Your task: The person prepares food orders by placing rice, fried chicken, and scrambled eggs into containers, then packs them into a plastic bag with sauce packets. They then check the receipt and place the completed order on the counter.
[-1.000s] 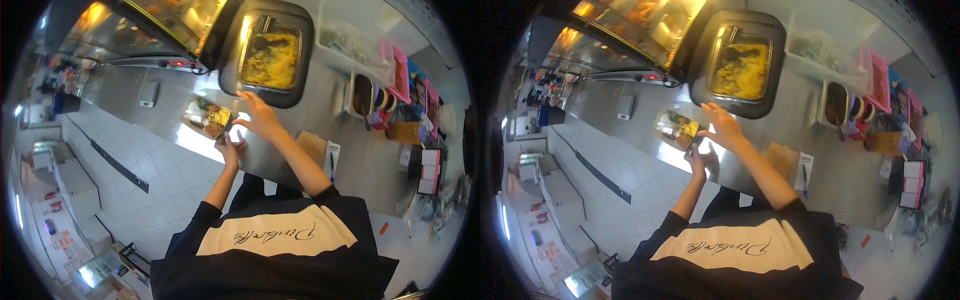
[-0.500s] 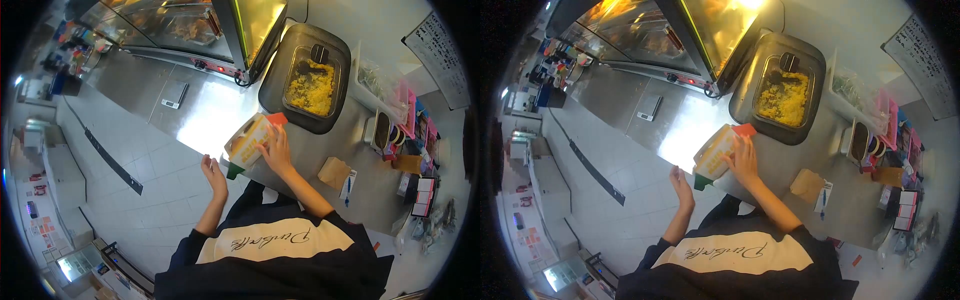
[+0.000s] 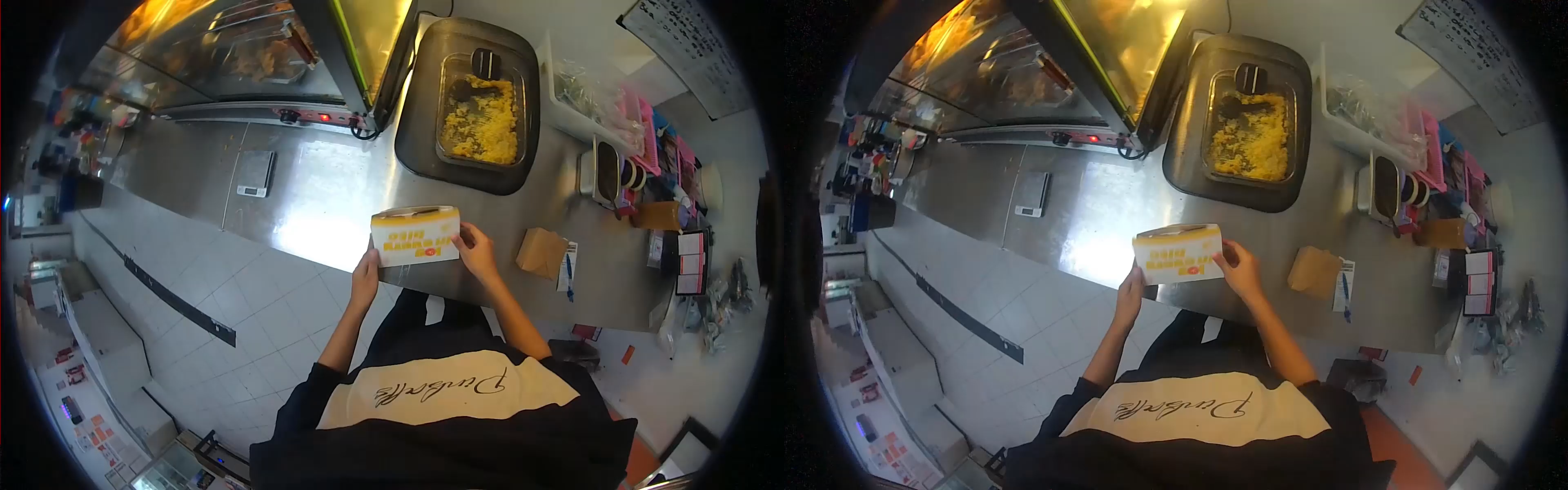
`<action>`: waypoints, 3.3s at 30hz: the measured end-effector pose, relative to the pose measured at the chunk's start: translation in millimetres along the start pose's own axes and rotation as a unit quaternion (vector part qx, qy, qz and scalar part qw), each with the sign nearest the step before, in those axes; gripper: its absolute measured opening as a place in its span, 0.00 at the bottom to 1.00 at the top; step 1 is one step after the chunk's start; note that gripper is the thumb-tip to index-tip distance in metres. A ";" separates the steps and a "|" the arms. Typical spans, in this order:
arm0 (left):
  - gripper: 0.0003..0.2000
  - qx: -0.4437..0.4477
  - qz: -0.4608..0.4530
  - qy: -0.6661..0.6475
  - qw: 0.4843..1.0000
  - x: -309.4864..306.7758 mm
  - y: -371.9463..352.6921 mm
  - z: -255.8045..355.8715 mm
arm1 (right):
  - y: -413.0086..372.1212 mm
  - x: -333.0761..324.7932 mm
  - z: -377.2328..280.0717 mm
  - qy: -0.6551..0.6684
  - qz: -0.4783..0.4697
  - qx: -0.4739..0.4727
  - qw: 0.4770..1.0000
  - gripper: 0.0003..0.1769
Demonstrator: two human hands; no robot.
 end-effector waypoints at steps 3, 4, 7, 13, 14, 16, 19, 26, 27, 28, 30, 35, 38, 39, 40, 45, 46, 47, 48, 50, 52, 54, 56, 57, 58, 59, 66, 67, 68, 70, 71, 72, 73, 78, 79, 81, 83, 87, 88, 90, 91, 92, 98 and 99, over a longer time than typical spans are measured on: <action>0.21 0.075 0.007 0.083 0.994 1.6 -9.0 31.9 | -5.0 -10.1 -9.8 -0.046 0.048 -0.056 0.996 0.19; 0.22 0.018 -0.029 0.132 0.991 -2.9 0.1 30.1 | -3.6 -9.7 -9.8 -0.097 0.037 -0.049 0.993 0.19; 0.21 0.010 -0.061 0.148 0.987 -6.7 30.7 25.4 | 15.0 1.4 5.3 -0.179 -0.033 0.063 0.981 0.17; 0.16 0.326 0.013 0.330 0.886 34.6 49.6 84.2 | 30.3 22.1 -54.8 -0.184 0.120 -0.195 0.956 0.13; 0.14 0.329 0.027 0.321 0.887 37.2 49.0 82.6 | 30.3 23.5 -54.6 -0.199 0.133 -0.201 0.950 0.11; 0.13 0.314 0.041 0.321 0.893 38.1 52.0 76.8 | 33.9 26.7 -48.4 -0.220 0.114 -0.176 0.953 0.10; 0.13 0.220 -0.003 0.206 0.954 41.4 65.7 60.6 | 48.2 39.2 -16.9 -0.107 0.108 -0.160 0.975 0.12; 0.19 0.148 0.072 0.121 0.979 46.0 39.5 27.7 | 25.4 -17.4 -38.0 -0.034 0.190 -0.186 0.963 0.14; 0.21 0.159 0.065 0.212 0.962 56.0 18.5 48.5 | 14.8 -36.3 -38.8 0.002 0.198 -0.175 0.964 0.13; 0.23 0.133 0.023 0.241 0.961 68.5 2.9 60.2 | 4.8 -60.2 -20.6 -0.009 0.181 -0.179 0.967 0.11; 0.28 0.161 -0.041 0.308 0.937 91.7 -17.2 65.4 | -17.5 -140.8 1.3 -0.065 0.306 -0.113 0.943 0.10; 0.42 0.239 -0.036 0.445 0.862 147.6 -46.4 76.1 | -38.8 -359.5 120.0 -0.093 0.515 0.044 0.851 0.22; 0.53 0.127 0.006 0.478 0.869 168.0 -43.3 78.2 | 0.9 -437.0 121.4 0.029 0.499 0.058 0.864 0.24; 0.53 0.120 0.021 0.475 0.871 171.1 -40.2 77.2 | 17.6 -455.5 117.3 0.038 0.471 0.059 0.879 0.24; 0.53 0.133 0.027 0.465 0.875 174.0 -38.7 77.2 | 33.6 -470.1 117.8 0.048 0.442 0.059 0.894 0.25; 0.53 0.197 0.048 0.442 0.874 210.2 -75.8 116.8 | 102.5 -501.3 178.5 0.085 0.287 0.206 0.932 0.21; 0.52 0.224 0.039 0.421 0.878 226.9 -92.4 137.2 | 107.6 -502.1 179.2 0.100 0.265 0.221 0.933 0.20; 0.51 0.251 0.028 0.399 0.881 245.6 -109.6 156.9 | 110.5 -499.8 181.1 0.114 0.244 0.236 0.934 0.19; 0.52 0.250 0.003 0.384 0.889 266.2 -122.7 167.2 | 112.7 -498.5 188.9 0.153 0.244 0.215 0.933 0.16; 0.54 0.260 -0.071 0.351 0.897 318.5 -150.4 187.8 | 105.1 -491.2 191.1 0.280 0.261 0.102 0.918 0.15; 0.54 0.293 -0.139 0.354 0.877 374.6 -171.2 187.8 | 89.5 -484.9 191.5 0.273 0.283 -0.008 0.919 0.13; 0.55 0.327 -0.165 0.316 0.875 431.1 -186.1 177.8 | 72.5 -480.6 201.3 0.247 0.287 0.018 0.925 0.13; 0.56 0.301 -0.185 0.359 0.864 479.0 -188.4 158.6 | 67.1 -478.4 207.5 0.257 0.279 0.062 0.923 0.13; 0.56 0.295 -0.185 0.381 0.857 499.8 -188.0 148.7 | 70.3 -476.9 207.9 0.273 0.256 0.106 0.921 0.14; 0.56 0.288 -0.172 0.384 0.860 515.6 -188.7 140.8 | 73.4 -475.5 207.7 0.287 0.232 0.150 0.917 0.14; 0.55 0.279 -0.159 0.387 0.864 528.1 -190.8 133.5 | 75.2 -474.2 211.5 0.300 0.206 0.197 0.911 0.14; 0.29 0.134 -0.161 0.130 0.969 517.4 -158.9 80.1 | 46.8 -491.6 133.4 -0.046 0.168 0.082 0.981 0.11; 0.24 0.065 -0.182 0.092 0.977 512.6 -154.8 71.3 | 38.1 -487.8 99.9 -0.028 0.165 0.066 0.984 0.10; 0.14 0.106 -0.155 0.118 0.975 507.5 -153.4 78.8 | 41.6 -464.7 102.9 0.048 0.077 0.058 0.994 0.09; 0.12 0.089 -0.157 0.112 0.977 507.6 -153.7 80.1 | 40.1 -412.8 109.7 0.019 -0.042 0.094 0.995 0.12; 0.11 0.083 -0.159 0.107 0.978 507.9 -153.4 80.4 | 38.5 -388.9 113.1 0.004 -0.100 0.110 0.989 0.14; 0.11 0.068 -0.161 0.116 0.978 507.4 -151.7 77.0 | 39.3 -381.1 118.1 -0.128 -0.076 0.113 0.982 0.16; 0.11 0.053 -0.162 0.124 0.977 506.8 -149.4 74.1 | 40.3 -375.2 121.1 -0.258 -0.050 0.113 0.958 0.18; 0.11 0.062 -0.174 0.086 0.979 511.8 -147.5 53.1 | 19.3 -414.9 124.7 -0.342 -0.014 0.136 0.930 0.24; 0.11 0.078 -0.204 0.095 0.971 519.4 -140.1 34.5 | 19.2 -433.6 138.2 -0.320 -0.015 0.135 0.938 0.25; 0.12 0.101 -0.253 0.137 0.952 528.3 -137.4 29.7 | 23.9 -465.9 152.5 -0.279 -0.018 0.130 0.951 0.26; 0.14 0.115 -0.293 0.209 0.926 521.6 -137.2 39.5 | 48.6 -505.7 134.7 -0.126 0.222 0.009 0.967 0.22; 0.21 0.193 -0.100 0.265 0.939 465.9 -163.7 58.1 | 116.6 -522.9 170.1 -0.063 0.236 0.065 0.968 0.20; 0.24 0.209 -0.070 0.314 0.923 456.5 -172.5 49.3 | 121.3 -513.9 174.1 0.001 0.199 0.137 0.970 0.19; 0.28 0.223 -0.046 0.389 0.893 448.3 -182.7 37.7 | 121.4 -499.4 177.3 0.135 0.168 0.166 0.962 0.18; 0.30 0.223 -0.054 0.414 0.881 450.1 -186.7 31.7 | 111.4 -495.2 176.4 0.206 0.177 0.123 0.955 0.17; 0.32 0.225 -0.062 0.438 0.868 454.0 -186.4 29.1 | 102.5 -492.4 173.6 0.275 0.185 0.079 0.940 0.16; 0.30 0.229 -0.089 0.437 0.865 462.6 -180.7 30.9 | 85.2 -475.1 213.8 0.312 0.090 0.194 0.926 0.15; 0.31 0.223 -0.106 0.438 0.864 464.7 -179.1 29.5 | 88.0 -468.1 220.9 0.376 0.063 0.243 0.892 0.15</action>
Point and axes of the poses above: each hand's wrist, its own y-axis towards the middle knuckle, its own x-axis out of the palm, z = x × y, the point moved 7 cm from there along y, towards the middle knuckle, and after that the axes turned 2 degrees about -y, right-handed, at the moved point
